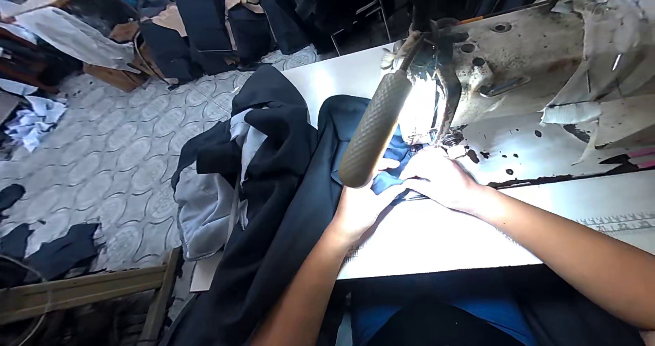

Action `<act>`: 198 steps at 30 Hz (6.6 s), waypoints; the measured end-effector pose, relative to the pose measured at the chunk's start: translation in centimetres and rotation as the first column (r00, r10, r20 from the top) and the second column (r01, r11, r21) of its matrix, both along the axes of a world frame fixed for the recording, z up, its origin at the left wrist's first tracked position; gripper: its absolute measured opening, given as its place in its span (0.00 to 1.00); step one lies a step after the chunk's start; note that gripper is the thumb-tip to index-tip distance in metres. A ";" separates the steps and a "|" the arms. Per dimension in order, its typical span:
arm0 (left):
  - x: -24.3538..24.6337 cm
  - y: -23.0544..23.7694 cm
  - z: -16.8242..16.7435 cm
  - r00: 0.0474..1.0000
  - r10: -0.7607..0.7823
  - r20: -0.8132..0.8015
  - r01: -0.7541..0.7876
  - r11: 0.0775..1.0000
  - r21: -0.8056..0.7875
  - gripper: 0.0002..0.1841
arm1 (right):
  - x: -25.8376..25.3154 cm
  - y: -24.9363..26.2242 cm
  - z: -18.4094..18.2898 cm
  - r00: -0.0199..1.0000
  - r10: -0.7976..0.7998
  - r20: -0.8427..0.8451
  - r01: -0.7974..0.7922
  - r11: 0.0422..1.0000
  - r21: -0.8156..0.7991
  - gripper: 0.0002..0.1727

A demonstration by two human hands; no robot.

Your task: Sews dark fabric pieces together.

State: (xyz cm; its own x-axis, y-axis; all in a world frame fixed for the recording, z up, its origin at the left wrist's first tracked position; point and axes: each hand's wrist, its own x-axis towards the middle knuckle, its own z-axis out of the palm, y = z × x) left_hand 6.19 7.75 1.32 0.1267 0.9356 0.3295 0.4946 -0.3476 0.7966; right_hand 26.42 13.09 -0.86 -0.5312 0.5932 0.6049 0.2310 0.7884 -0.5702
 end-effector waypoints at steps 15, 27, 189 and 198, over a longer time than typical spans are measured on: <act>2.1 0.2 0.9 0.807 -0.207 -0.553 0.358 0.916 0.180 0.22 | 2.9 -5.2 -1.2 0.926 -0.163 0.341 0.077 0.964 0.253 0.18; 1.2 1.1 -0.1 0.764 -0.302 -0.570 0.365 0.931 -0.003 0.23 | 2.6 -5.1 0.2 0.876 -0.258 0.409 0.216 0.966 0.145 0.15; -1.8 6.2 1.3 0.819 -0.277 -0.502 0.290 0.955 -0.055 0.19 | 0.2 -3.1 -0.1 0.906 -0.146 0.398 0.050 0.969 0.242 0.13; 1.0 1.4 0.1 0.705 -0.325 -0.630 0.495 0.862 0.110 0.16 | 2.0 -7.7 -1.3 0.869 -0.322 0.375 0.262 0.944 0.202 0.17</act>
